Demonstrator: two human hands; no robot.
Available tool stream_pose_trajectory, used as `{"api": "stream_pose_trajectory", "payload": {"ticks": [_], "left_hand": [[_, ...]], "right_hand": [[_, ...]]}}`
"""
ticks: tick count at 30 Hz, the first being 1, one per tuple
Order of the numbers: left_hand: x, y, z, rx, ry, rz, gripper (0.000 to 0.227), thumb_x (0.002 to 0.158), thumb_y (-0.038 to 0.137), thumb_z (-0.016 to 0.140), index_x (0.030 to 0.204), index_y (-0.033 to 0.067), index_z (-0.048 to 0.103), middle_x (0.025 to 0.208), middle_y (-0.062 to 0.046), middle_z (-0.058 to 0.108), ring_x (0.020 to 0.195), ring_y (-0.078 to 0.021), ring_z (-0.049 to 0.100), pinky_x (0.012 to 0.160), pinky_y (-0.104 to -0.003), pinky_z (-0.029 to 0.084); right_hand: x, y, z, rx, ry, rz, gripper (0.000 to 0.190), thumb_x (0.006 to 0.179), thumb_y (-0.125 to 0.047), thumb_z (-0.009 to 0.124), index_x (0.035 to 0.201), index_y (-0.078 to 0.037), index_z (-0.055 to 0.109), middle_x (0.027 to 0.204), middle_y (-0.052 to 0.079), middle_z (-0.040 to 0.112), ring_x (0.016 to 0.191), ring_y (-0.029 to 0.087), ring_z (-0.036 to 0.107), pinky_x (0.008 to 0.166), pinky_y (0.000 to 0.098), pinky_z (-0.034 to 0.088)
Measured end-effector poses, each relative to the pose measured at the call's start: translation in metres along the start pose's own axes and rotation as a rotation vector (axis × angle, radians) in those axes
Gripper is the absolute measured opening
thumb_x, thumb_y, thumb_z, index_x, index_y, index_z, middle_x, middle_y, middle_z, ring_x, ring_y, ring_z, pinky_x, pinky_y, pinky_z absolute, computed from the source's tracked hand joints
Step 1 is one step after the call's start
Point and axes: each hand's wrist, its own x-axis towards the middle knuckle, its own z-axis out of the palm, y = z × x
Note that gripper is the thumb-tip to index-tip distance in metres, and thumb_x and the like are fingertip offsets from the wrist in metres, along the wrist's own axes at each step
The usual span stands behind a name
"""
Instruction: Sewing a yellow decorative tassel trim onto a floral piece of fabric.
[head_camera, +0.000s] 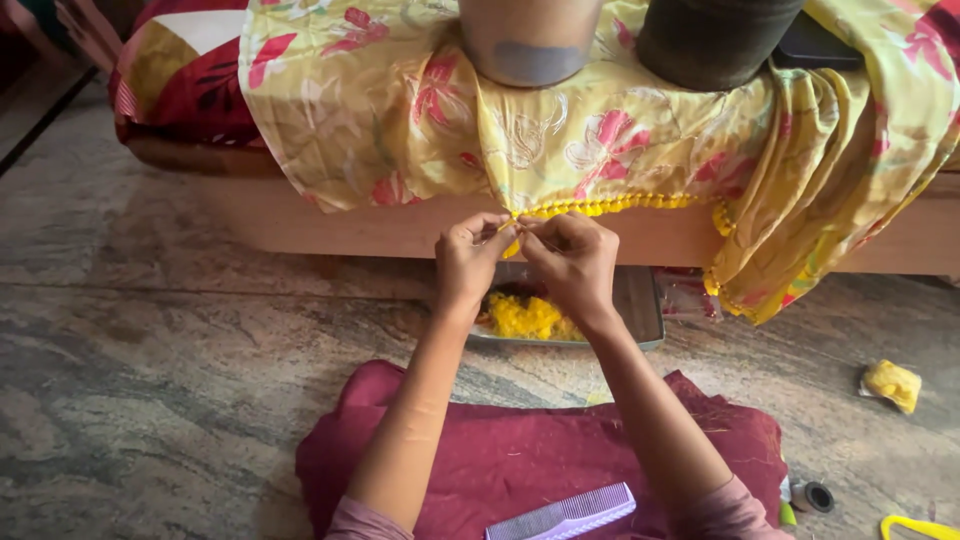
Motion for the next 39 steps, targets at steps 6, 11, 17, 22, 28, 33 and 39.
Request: {"api": "stream_pose_trajectory", "payload": {"ticks": [6,11,17,22,28,33,39], "left_hand": [[0.000,0.004,-0.001,0.087,0.021,0.025,0.018,0.089,0.007,0.077,0.103,-0.0033,0.077,0.089,-0.006,0.080,0.081,-0.0060,0.072,0.073,-0.022,0.057],[0.002,-0.003,-0.003,0.022,-0.008,0.023,0.018,0.090,0.007,0.076,0.105,-0.0046,0.076,0.092,-0.007,0.080,0.083,-0.0066,0.072,0.075,-0.022,0.057],[0.004,-0.006,-0.003,0.004,-0.029,0.033,0.018,0.091,0.006,0.075,0.106,-0.0044,0.076,0.093,-0.007,0.080,0.084,-0.0066,0.073,0.077,-0.022,0.058],[0.002,0.001,-0.002,0.069,-0.005,0.019,0.016,0.090,0.006,0.075,0.103,-0.0040,0.076,0.091,-0.007,0.080,0.082,-0.0065,0.072,0.072,-0.022,0.057],[0.001,0.001,-0.003,0.104,0.011,0.070,0.015,0.090,0.006,0.075,0.102,-0.0023,0.077,0.090,-0.006,0.081,0.082,-0.0068,0.074,0.074,-0.022,0.059],[0.000,0.010,-0.004,0.206,0.039,0.084,0.014,0.089,0.007,0.077,0.099,-0.0024,0.078,0.086,-0.007,0.080,0.078,-0.0077,0.074,0.069,-0.023,0.058],[0.004,-0.010,-0.007,0.054,0.043,0.006,0.017,0.088,0.005,0.077,0.103,-0.0039,0.077,0.090,-0.008,0.079,0.080,-0.0077,0.072,0.070,-0.022,0.056]], "right_hand": [[0.000,0.007,0.003,-0.028,0.006,-0.037,0.013,0.084,-0.006,0.078,0.080,0.004,0.070,0.071,0.008,0.067,0.071,0.011,0.070,0.063,0.0266,0.053],[0.000,0.006,0.004,-0.011,0.041,-0.057,0.014,0.084,-0.006,0.078,0.079,0.004,0.070,0.075,0.007,0.071,0.067,0.009,0.067,0.062,0.0265,0.053],[-0.001,0.005,0.004,-0.035,0.049,-0.064,0.013,0.084,-0.006,0.078,0.080,0.004,0.070,0.070,0.007,0.067,0.063,0.008,0.062,0.059,0.0267,0.051],[0.000,0.004,0.004,-0.045,0.039,-0.009,0.013,0.083,-0.008,0.078,0.082,0.003,0.072,0.068,0.006,0.066,0.060,0.008,0.060,0.056,0.0257,0.048],[0.003,-0.003,0.001,-0.042,-0.017,0.016,0.014,0.083,-0.010,0.078,0.084,0.003,0.072,0.068,0.006,0.066,0.061,0.006,0.059,0.057,0.0262,0.048],[0.010,0.006,0.000,-0.122,-0.056,0.012,0.016,0.082,-0.011,0.081,0.081,0.003,0.074,0.065,0.008,0.065,0.058,0.009,0.057,0.055,0.0282,0.047],[0.015,0.012,0.002,-0.096,-0.120,0.031,0.014,0.081,-0.010,0.080,0.090,0.000,0.078,0.075,0.009,0.074,0.065,0.010,0.069,0.061,0.0260,0.054]]}}
